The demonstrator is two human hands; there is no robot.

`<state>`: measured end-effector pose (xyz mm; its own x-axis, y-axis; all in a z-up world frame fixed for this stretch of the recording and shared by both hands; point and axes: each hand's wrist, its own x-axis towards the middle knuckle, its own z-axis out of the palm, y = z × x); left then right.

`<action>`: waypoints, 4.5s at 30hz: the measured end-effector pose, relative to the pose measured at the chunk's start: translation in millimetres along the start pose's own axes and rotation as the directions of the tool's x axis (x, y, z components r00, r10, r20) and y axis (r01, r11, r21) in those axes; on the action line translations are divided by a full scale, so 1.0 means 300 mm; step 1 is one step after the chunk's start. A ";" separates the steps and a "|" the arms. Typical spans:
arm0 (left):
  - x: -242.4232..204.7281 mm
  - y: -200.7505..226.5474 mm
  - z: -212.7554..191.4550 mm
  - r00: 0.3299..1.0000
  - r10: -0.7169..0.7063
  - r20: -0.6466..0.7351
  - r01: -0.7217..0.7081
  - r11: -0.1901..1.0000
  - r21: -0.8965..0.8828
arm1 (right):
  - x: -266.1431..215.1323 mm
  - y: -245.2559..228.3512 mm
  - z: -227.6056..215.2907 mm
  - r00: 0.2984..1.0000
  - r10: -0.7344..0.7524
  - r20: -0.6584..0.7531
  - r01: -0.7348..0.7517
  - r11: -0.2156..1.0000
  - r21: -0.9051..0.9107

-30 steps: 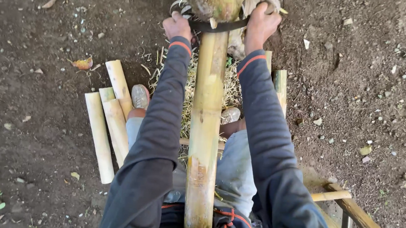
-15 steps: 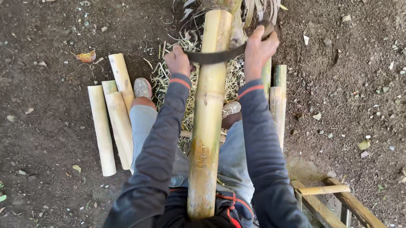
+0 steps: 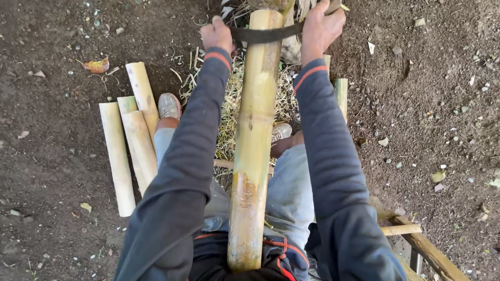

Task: The recorder uses a curved blade to scrape the outer skin of a bamboo pole held between their legs.

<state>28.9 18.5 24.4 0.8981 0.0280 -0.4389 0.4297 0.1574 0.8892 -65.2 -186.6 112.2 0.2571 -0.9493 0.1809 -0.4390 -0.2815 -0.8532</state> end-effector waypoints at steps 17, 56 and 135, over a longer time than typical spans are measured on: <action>-0.442 -0.062 -0.269 0.965 0.261 0.004 -0.261 0.965 0.013 | -0.341 0.028 -0.348 0.988 -0.125 0.093 0.103 0.972 0.213; 0.059 0.086 0.151 0.937 0.309 -0.162 -0.289 0.948 0.135 | 0.117 0.058 0.103 0.965 0.260 0.026 -0.256 0.921 0.295; -0.293 -0.024 -0.186 0.833 0.553 0.007 -0.539 0.810 0.230 | -0.273 0.150 -0.222 0.985 0.114 0.131 -0.166 0.840 0.516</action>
<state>-58.5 69.9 49.4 0.9865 0.1037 0.1266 -0.1146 -0.1144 0.9868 -163.4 -130.9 91.6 0.3160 -0.9486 0.0164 0.0324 -0.0065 -0.9995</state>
